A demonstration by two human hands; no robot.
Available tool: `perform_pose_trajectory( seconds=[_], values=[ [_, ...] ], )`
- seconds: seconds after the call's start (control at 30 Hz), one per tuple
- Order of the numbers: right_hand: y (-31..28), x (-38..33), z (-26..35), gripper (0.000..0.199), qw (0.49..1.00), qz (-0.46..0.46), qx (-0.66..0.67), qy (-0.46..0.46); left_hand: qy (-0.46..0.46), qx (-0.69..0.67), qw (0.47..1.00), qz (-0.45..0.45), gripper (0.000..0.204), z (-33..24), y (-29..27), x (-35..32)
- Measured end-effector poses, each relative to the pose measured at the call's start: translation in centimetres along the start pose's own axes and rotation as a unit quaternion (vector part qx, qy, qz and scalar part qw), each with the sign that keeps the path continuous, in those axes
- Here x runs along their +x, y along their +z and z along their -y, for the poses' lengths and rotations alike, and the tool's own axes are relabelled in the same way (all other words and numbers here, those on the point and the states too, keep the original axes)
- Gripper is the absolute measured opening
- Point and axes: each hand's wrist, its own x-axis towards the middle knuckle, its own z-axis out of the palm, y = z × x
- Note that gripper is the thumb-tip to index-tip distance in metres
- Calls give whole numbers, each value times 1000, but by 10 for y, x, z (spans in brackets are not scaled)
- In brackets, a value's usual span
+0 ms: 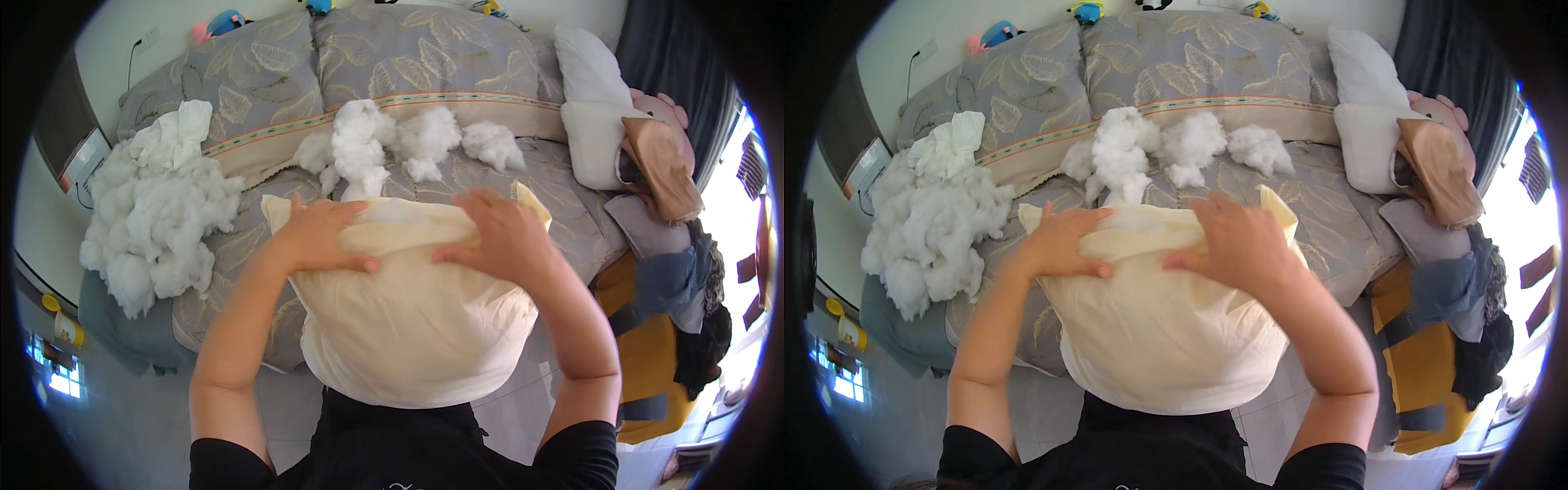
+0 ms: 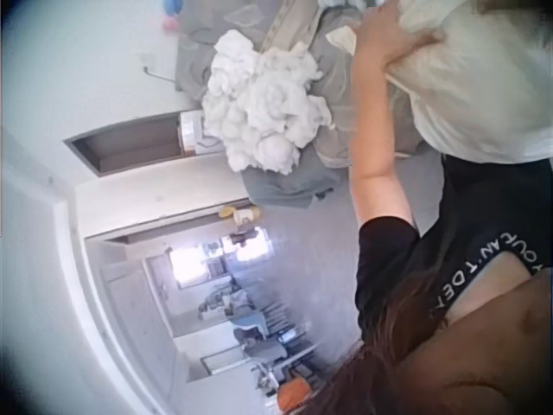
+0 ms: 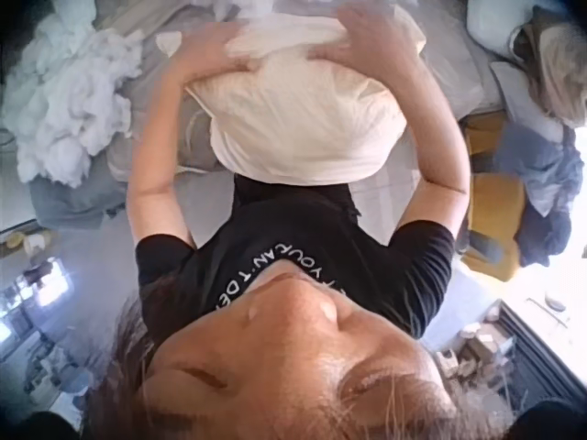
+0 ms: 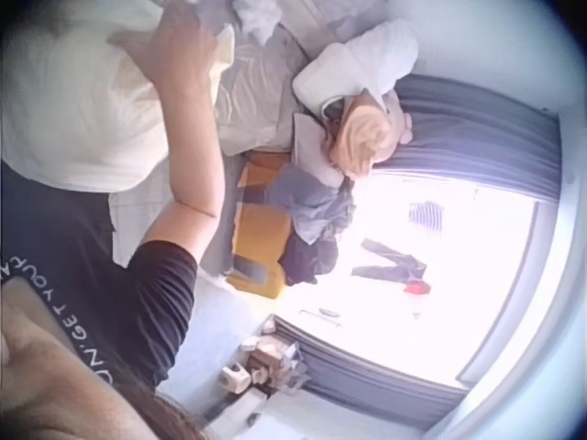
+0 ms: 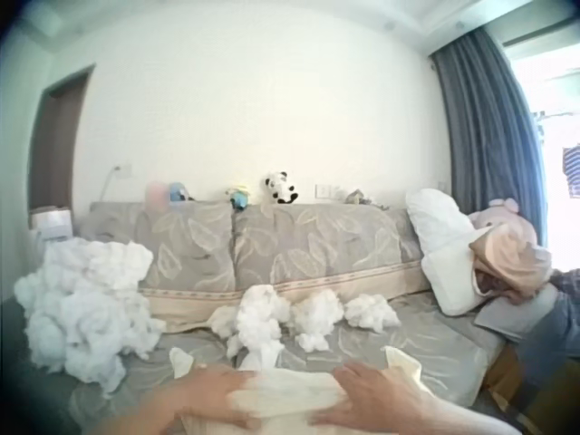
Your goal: The person pulls handfuls of white fiberfill stuffing from a pile on a bed and pushes them into a cream-colored pillowcase by hand, then fluffs and shapes the pillow.
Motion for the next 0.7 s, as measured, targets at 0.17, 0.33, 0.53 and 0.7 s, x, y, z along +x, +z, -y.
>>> perform_pose_trajectory(
  seconds=[0.17, 0.33, 0.53, 0.7],
  values=[
    [-66, -7, -8, 66, 992, 110, -54, 38, 71, 9, 984, -165, 38, 25, -25, -34],
    [-118, -20, 12, 34, 959, -264, 98, -14, 113, -62, 827, -547, 41, 11, -79, -72],
    [-129, -17, 29, 33, 905, -388, 172, 24, 27, -67, 730, -680, 42, -33, -116, -109],
    [-110, -7, 23, 47, 960, -271, 8, -64, 105, -14, 797, -594, 40, -28, -110, -110]
  ],
)
